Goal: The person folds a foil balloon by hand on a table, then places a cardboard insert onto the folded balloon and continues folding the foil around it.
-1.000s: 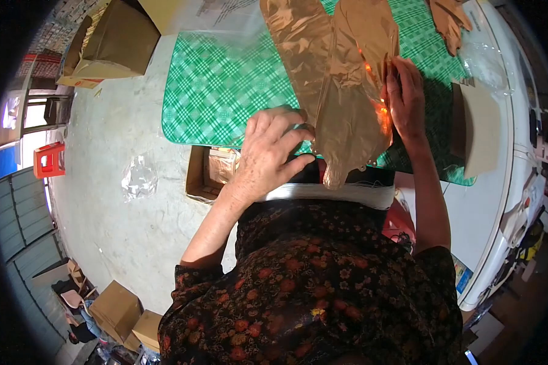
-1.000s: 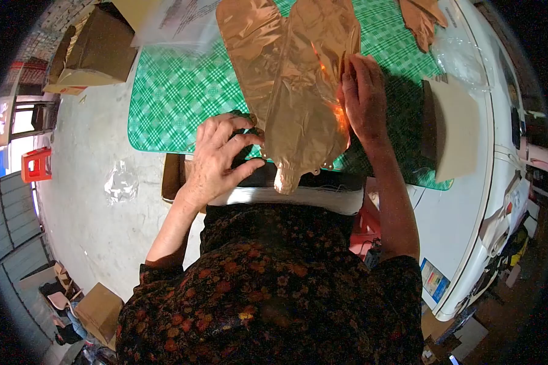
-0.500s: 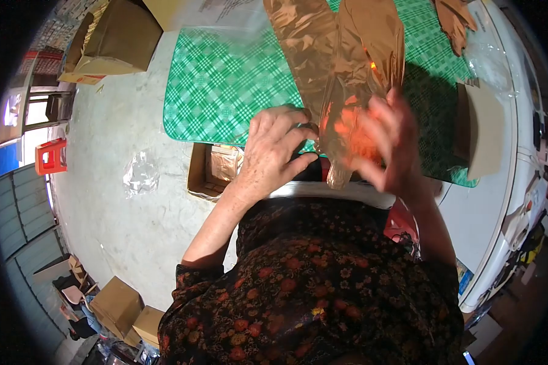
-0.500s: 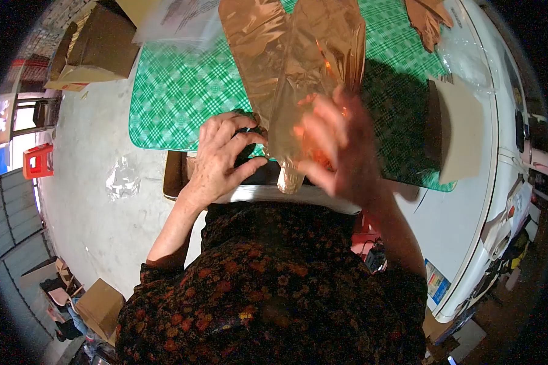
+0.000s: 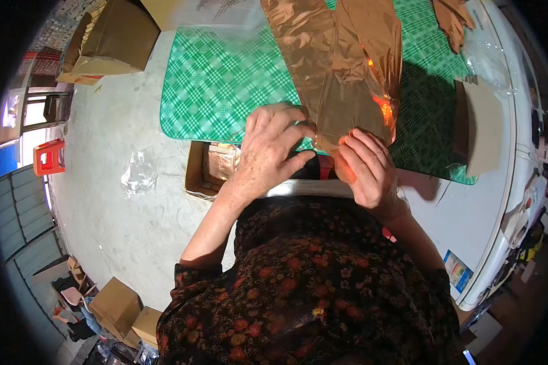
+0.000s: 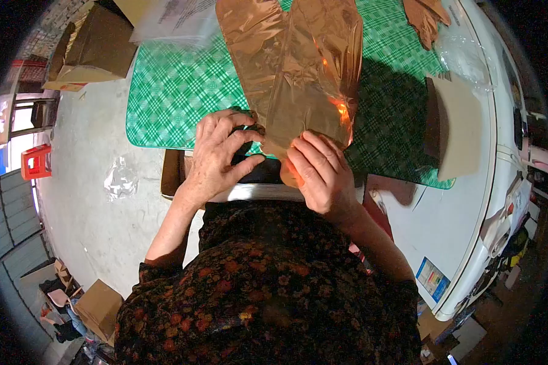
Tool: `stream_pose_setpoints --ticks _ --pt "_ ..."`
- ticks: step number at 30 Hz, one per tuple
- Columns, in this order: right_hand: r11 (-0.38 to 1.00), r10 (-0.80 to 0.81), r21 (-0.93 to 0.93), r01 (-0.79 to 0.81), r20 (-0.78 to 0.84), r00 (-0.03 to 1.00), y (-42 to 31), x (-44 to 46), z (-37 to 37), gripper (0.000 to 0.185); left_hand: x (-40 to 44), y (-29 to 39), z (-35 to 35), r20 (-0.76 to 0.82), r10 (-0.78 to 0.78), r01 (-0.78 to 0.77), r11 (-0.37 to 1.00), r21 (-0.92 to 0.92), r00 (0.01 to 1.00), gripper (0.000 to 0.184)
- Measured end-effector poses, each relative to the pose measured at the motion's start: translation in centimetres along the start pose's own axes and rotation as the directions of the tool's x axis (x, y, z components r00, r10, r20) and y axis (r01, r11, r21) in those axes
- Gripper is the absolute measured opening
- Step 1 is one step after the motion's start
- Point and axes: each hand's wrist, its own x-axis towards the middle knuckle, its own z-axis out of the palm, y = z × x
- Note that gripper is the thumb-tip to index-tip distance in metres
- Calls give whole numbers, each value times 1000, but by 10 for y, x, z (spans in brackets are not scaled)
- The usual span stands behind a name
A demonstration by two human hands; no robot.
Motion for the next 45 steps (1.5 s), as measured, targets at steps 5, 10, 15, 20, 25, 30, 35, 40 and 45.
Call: stream_pose_setpoints --ticks 5,10,15,20,25,30,35,40,45 --pt "994 73 83 -72 -12 997 1 3 0 35 1 2 -2 1 2 -2 1000 1 1000 38" --pt "983 119 147 -112 -40 992 3 1 3 36 -1 -1 4 -26 3 -2 1000 13 1000 38" --pt "978 135 163 -128 -31 990 4 0 3 37 -1 1 5 -59 14 -13 999 31 998 36" --pt "975 144 174 -139 -14 989 4 -1 2 38 -4 3 10 -91 30 -26 999 43 995 32" --pt "980 137 146 -136 6 991 4 0 -2 38 -6 3 13 -106 30 -26 999 39 994 29" --pt "981 143 134 -143 12 990 1 2 -3 37 -7 2 14 -107 36 -32 999 38 994 28" --pt "981 142 129 -143 19 990 2 1 -3 37 -7 3 14 -105 33 -29 999 39 994 28" --pt "978 156 137 -157 14 988 3 -1 -1 39 -7 3 14 -113 53 -47 997 55 992 27" --pt "977 161 139 -163 24 987 2 0 -3 40 -7 3 14 -108 59 -52 997 63 992 24"
